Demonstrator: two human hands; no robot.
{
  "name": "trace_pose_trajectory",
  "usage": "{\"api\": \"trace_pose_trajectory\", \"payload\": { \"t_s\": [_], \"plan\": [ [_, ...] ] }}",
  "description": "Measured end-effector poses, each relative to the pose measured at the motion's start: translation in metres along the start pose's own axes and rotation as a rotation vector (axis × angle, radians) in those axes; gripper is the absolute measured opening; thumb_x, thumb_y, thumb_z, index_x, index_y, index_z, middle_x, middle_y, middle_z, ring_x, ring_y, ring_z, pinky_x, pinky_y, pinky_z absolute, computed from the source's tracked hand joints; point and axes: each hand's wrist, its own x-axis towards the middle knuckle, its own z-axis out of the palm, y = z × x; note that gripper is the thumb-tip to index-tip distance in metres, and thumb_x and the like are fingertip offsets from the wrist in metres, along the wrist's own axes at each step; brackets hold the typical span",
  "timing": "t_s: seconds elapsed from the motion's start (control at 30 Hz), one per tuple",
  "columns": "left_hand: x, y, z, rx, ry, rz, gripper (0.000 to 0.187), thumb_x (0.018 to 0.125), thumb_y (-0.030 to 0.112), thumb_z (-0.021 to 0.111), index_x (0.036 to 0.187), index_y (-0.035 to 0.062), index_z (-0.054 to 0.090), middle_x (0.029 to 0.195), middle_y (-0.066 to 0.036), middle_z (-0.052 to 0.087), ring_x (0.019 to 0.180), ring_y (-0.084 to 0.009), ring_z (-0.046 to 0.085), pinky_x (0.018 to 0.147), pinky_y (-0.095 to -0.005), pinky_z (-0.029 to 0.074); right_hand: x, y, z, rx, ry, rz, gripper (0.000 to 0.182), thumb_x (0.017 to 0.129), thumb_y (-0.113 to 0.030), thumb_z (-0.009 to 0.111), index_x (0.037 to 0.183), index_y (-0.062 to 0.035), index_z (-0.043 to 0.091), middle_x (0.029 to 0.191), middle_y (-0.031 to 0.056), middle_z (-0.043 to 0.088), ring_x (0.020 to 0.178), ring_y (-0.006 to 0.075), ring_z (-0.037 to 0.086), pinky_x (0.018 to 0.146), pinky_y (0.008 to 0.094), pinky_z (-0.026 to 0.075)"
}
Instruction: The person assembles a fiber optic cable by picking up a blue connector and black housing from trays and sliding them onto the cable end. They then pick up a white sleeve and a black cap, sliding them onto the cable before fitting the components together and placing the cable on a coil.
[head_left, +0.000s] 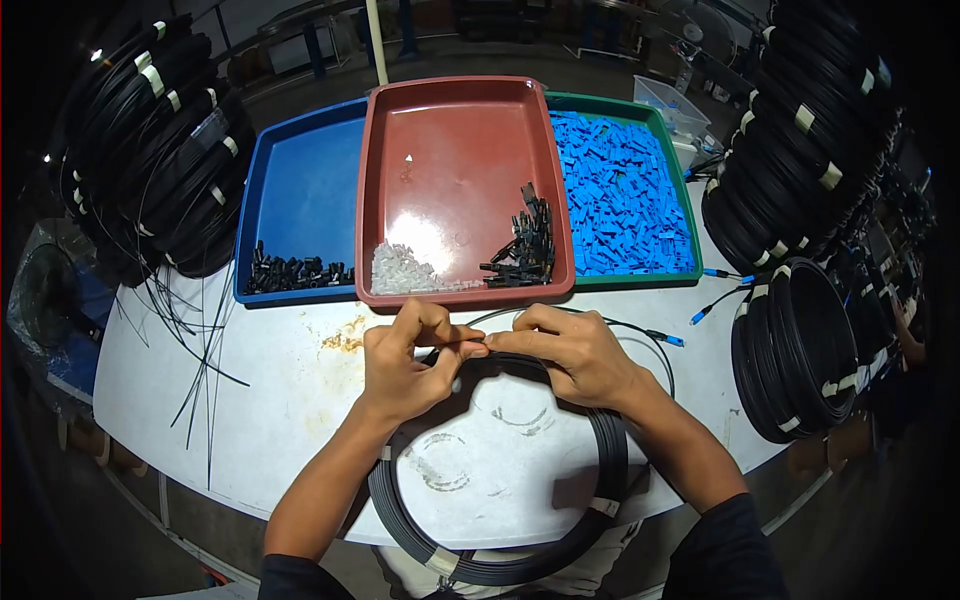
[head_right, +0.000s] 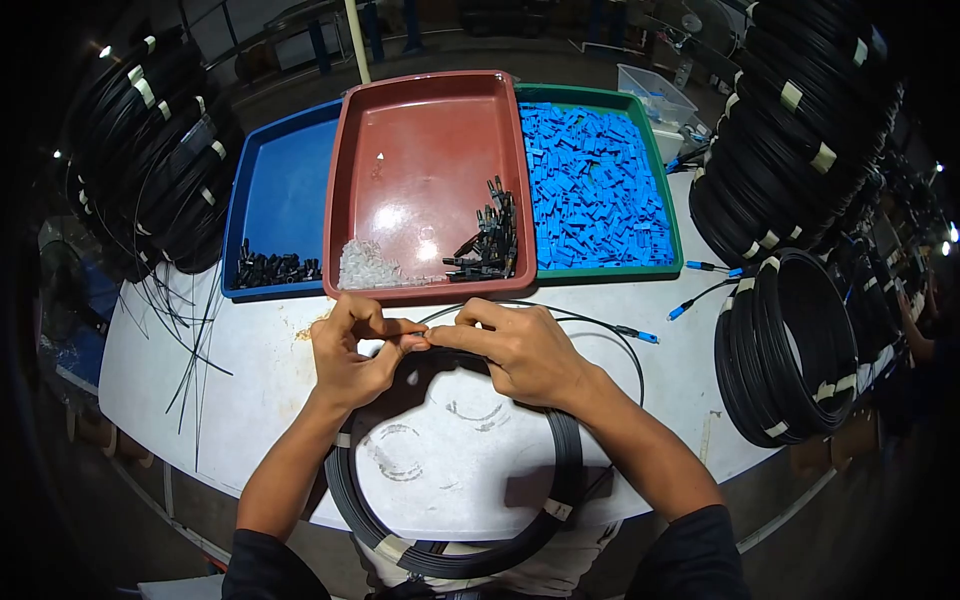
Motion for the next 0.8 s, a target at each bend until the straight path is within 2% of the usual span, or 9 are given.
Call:
{"api": "trace_pose_trajectory", "payload": {
  "t_s": [0.1,0.23,0.37,0.47,0.57,0.6,0.63,0.67,0.8],
  "plan": [
    [0.002,0.004,-0.001,-0.030,-0.028,-0.109,0.018,0.079,-0.012,0.075,0.085,0.0001,0.063,0.080,-0.009,0.075,0.088,-0.0212,0.079,0.070,-0.0265,0.064,-0.003,0.002,0.004,-0.008,-0.003,-0.012,0.055,0.072,0.011,0.060,0.119,-0.0153,0.074,0.096,0.0042,0.069,0.071,0.0257,0.067,0.057,0.0362,0.055],
    [0.000,-0.002,0.000,0.043,-0.083,-0.044,0.016,0.076,-0.016,0.069,0.077,-0.0005,0.068,0.080,-0.012,0.078,0.080,-0.0178,0.079,0.065,-0.0255,0.062,-0.002,0.001,0.008,-0.017,0.010,-0.034,0.049,0.074,0.008,0.062,0.116,-0.0145,0.074,0.101,0.0039,0.070,0.076,0.0258,0.069,0.063,0.0363,0.056],
    [0.001,-0.003,0.000,0.125,-0.149,-0.035,0.013,0.075,-0.011,0.072,0.081,0.0010,0.071,0.080,-0.010,0.078,0.069,-0.0185,0.077,0.062,-0.0270,0.060,-0.004,0.003,0.009,-0.064,0.007,-0.078,0.039,0.076,0.004,0.065,0.111,-0.0112,0.074,0.105,0.0060,0.072,0.087,0.0271,0.070,0.074,0.0381,0.057],
    [0.004,0.002,0.001,0.122,-0.139,-0.059,0.014,0.078,-0.013,0.069,0.074,-0.0001,0.066,0.080,-0.013,0.078,0.078,-0.0181,0.079,0.067,-0.0259,0.062,-0.006,0.004,0.012,-0.079,0.044,-0.071,0.037,0.077,0.003,0.066,0.111,-0.0091,0.073,0.103,0.0078,0.071,0.089,0.0279,0.070,0.076,0.0384,0.057],
    [0.012,0.007,-0.008,0.095,-0.048,-0.080,0.009,0.079,0.000,0.078,0.086,0.0002,0.072,0.088,-0.012,0.079,0.077,-0.0170,0.076,0.069,-0.0270,0.059,-0.004,0.001,0.009,-0.112,0.061,-0.052,0.037,0.076,0.003,0.066,0.110,-0.0080,0.073,0.103,0.0086,0.071,0.087,0.0285,0.070,0.075,0.0382,0.056],
    [0.017,0.008,-0.011,0.071,0.024,-0.058,0.014,0.079,0.006,0.081,0.091,0.0010,0.075,0.090,-0.011,0.079,0.073,-0.0171,0.075,0.068,-0.0267,0.058,-0.004,0.001,0.008,-0.111,0.063,-0.057,0.037,0.076,0.003,0.066,0.110,-0.0080,0.073,0.103,0.0086,0.071,0.087,0.0285,0.070,0.075,0.0382,0.056],
    [0.020,0.006,-0.022,0.062,0.038,-0.111,0.018,0.082,0.011,0.082,0.096,0.0008,0.076,0.095,-0.011,0.079,0.079,-0.0151,0.074,0.075,-0.0263,0.057,-0.005,0.002,0.008,-0.104,0.054,-0.049,0.037,0.076,0.003,0.066,0.110,-0.0077,0.073,0.102,0.0089,0.071,0.087,0.0285,0.070,0.075,0.0384,0.056],
    [0.027,0.010,-0.031,0.027,0.084,-0.233,0.017,0.084,0.010,0.080,0.097,0.0007,0.076,0.094,-0.011,0.079,0.082,-0.0148,0.074,0.079,-0.0273,0.057,-0.005,0.002,0.009,-0.099,0.047,-0.039,0.036,0.076,0.003,0.066,0.109,-0.0074,0.073,0.102,0.0092,0.071,0.086,0.0285,0.070,0.075,0.0387,0.056],
    [0.053,-0.017,-0.066,0.061,0.227,-0.165,0.013,0.088,0.006,0.074,0.099,-0.0003,0.075,0.093,-0.012,0.078,0.085,-0.0162,0.075,0.080,-0.0281,0.057,-0.006,0.004,0.011,-0.089,0.074,-0.040,0.036,0.075,0.004,0.065,0.108,-0.0071,0.074,0.101,0.0102,0.071,0.086,0.0289,0.069,0.075,0.0392,0.056]
  ]
}}
